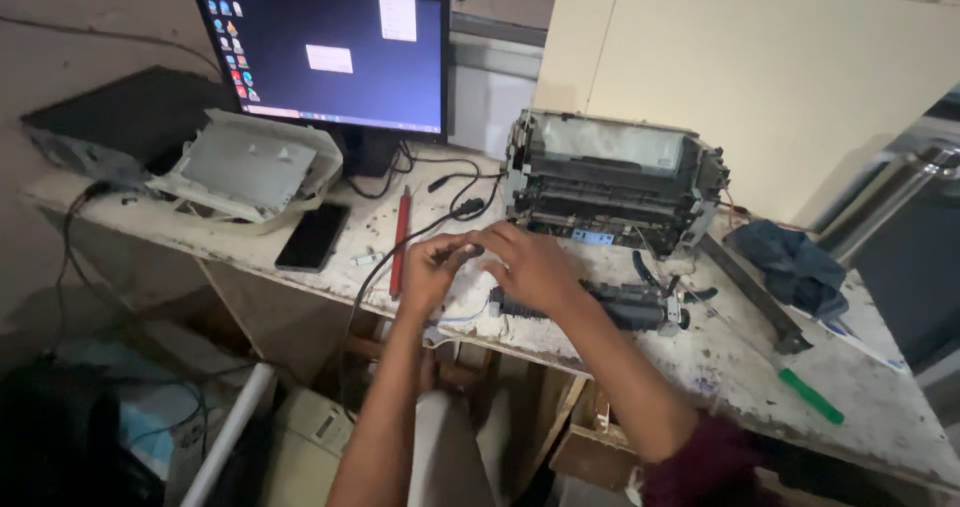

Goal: The person disassembles a printer component, cleans it with a cloth, and reassembles it using a screwdriver. They handle wires, a cylindrical drum, and a plastic housing while working at a cluttered desk.

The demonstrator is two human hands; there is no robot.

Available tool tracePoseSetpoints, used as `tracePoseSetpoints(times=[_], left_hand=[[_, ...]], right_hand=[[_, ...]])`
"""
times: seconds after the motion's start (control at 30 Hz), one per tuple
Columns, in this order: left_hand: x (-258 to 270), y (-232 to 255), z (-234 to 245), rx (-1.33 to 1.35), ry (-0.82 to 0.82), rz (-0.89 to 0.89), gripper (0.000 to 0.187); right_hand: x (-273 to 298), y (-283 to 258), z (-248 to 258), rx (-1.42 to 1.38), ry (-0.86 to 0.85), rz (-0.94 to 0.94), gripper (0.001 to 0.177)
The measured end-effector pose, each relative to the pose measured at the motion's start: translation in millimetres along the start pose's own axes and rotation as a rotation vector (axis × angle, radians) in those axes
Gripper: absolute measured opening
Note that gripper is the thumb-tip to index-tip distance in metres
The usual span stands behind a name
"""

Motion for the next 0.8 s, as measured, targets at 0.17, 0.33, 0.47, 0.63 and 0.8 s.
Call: tracePoseSetpoints(times=[0.17,0.33,0.47,0.63,0.8], left_hand=[[-6,-35,3,-0.015,-0.151,0.048,0.022],[-4,-29,0,0.046,-0.227,0.045,0.023],[3,-4,1,0.064,-0.258,0.032,0.031],[5,6,1,0.039,-0.271,0.08,0.033],[3,-3,0,0.063,-0.283,0.072,0.03]], right_hand=[[0,15,-11,-0.165,0.058,-0.002,0.013],[19,24,-25,-0.106,0.133,-0.051,0.014],[21,42,-26,-0.348,0.219,-0.176,0.025],[23,54,-20,-0.534,0.123,-0.254,0.04],[21,45,-6,-0.415,-0.021,-0.308,0.041]])
Point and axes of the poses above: each hand's wrist, its own x-axis away from the middle knuckle, its own z-axis out of the back of the hand, y = z × x, the point moved 1 cm from there along -x, towards the middle knuckle, and after that the axes turned 7 degrees about -x, right-handed, at the moved point
